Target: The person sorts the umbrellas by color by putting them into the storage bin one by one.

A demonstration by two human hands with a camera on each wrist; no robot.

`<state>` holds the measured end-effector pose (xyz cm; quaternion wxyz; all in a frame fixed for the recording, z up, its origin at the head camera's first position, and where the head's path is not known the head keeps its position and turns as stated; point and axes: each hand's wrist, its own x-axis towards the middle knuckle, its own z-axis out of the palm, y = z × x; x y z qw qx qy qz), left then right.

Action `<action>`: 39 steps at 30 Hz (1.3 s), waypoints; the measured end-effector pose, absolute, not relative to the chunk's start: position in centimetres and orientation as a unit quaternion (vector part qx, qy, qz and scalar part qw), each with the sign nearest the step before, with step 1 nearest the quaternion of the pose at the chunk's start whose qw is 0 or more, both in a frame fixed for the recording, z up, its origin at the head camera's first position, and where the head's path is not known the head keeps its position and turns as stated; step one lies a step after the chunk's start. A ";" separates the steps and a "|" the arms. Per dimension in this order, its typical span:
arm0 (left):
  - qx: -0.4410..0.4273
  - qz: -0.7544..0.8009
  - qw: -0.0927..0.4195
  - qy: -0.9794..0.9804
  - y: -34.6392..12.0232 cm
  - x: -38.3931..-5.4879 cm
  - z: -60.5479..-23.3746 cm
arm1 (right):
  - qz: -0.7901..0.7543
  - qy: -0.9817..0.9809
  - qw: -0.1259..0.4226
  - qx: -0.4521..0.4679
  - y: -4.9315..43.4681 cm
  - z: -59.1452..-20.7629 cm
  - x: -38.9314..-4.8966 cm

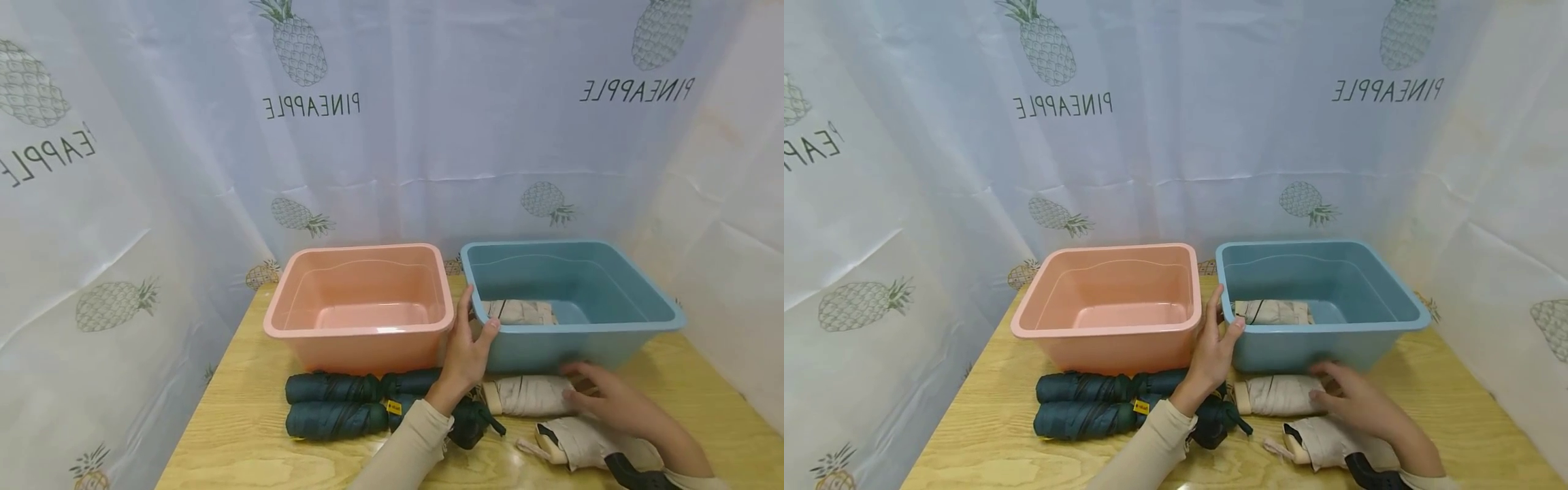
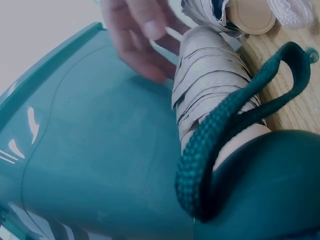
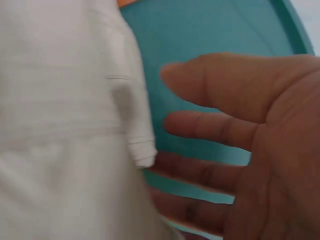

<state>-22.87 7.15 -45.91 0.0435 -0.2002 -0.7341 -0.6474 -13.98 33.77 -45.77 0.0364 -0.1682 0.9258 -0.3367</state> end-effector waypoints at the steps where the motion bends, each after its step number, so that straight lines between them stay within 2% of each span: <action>1: -0.200 -0.648 0.044 -0.734 7.1 -22.9 -45.9 | -0.329 0.928 0.041 -0.169 33.7 -45.9 -14.0; 15: -0.204 -0.640 0.046 -0.739 7.0 -22.7 -45.8 | -0.311 0.933 0.094 -0.153 33.4 -46.4 -14.6; 24: -0.204 -0.643 0.045 -0.737 6.9 -22.8 -45.8 | -0.304 0.936 0.097 -0.149 33.8 -46.6 -15.1; 39: -0.204 -0.642 0.041 -0.738 6.8 -22.7 -45.7 | -0.306 0.936 0.071 -0.159 33.7 -46.6 -14.9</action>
